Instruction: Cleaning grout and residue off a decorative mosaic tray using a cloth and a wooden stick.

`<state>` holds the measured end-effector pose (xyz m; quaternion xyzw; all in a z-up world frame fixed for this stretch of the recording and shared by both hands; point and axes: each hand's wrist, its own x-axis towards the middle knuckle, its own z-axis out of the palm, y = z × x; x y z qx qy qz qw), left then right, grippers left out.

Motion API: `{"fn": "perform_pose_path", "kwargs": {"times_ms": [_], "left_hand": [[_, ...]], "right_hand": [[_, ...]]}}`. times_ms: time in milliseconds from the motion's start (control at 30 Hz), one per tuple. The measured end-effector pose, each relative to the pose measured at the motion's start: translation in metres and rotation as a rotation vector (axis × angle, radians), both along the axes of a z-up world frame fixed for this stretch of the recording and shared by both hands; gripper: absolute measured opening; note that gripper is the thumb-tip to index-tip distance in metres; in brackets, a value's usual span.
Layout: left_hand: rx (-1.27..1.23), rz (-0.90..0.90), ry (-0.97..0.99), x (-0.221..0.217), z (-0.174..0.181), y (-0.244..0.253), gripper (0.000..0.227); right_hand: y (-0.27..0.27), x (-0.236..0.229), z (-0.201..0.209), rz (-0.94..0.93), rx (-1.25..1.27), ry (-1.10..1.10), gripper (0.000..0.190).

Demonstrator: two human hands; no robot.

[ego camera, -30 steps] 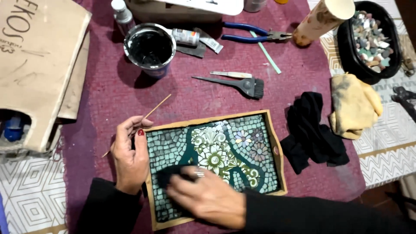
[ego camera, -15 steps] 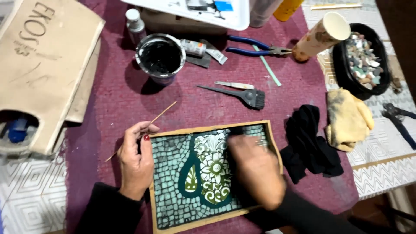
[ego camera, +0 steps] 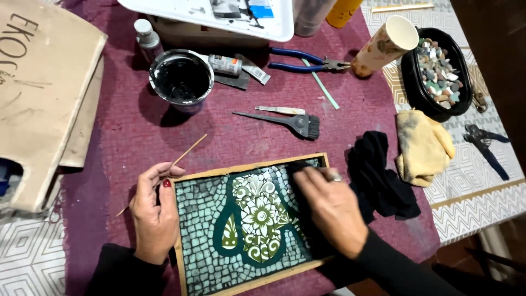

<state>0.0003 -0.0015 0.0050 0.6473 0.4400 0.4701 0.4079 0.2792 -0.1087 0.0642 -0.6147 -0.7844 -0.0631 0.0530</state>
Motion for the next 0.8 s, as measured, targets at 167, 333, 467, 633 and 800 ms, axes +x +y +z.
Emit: {"fn": "perform_pose_path", "kwargs": {"times_ms": [167,333,467,633,800], "left_hand": [[0.013,0.009,0.012,0.0,-0.001,0.0,0.031],[-0.002,-0.002,-0.004,-0.001,0.001,-0.001,0.031],[-0.014,-0.003,-0.015,-0.001,-0.002,0.0,0.031],[0.008,0.003,0.001,0.0,-0.003,0.001,0.032],[0.017,-0.001,-0.001,-0.001,-0.003,0.0,0.034]], "right_hand": [[0.006,-0.031,-0.015,-0.244,-0.026,0.118,0.074],[0.026,-0.086,-0.003,-0.014,-0.012,0.276,0.042],[0.028,-0.05,0.014,0.123,0.094,0.35,0.03],[0.002,-0.002,-0.023,-0.216,0.023,-0.017,0.042],[0.017,-0.066,-0.02,-0.201,0.091,0.196,0.04]]}}
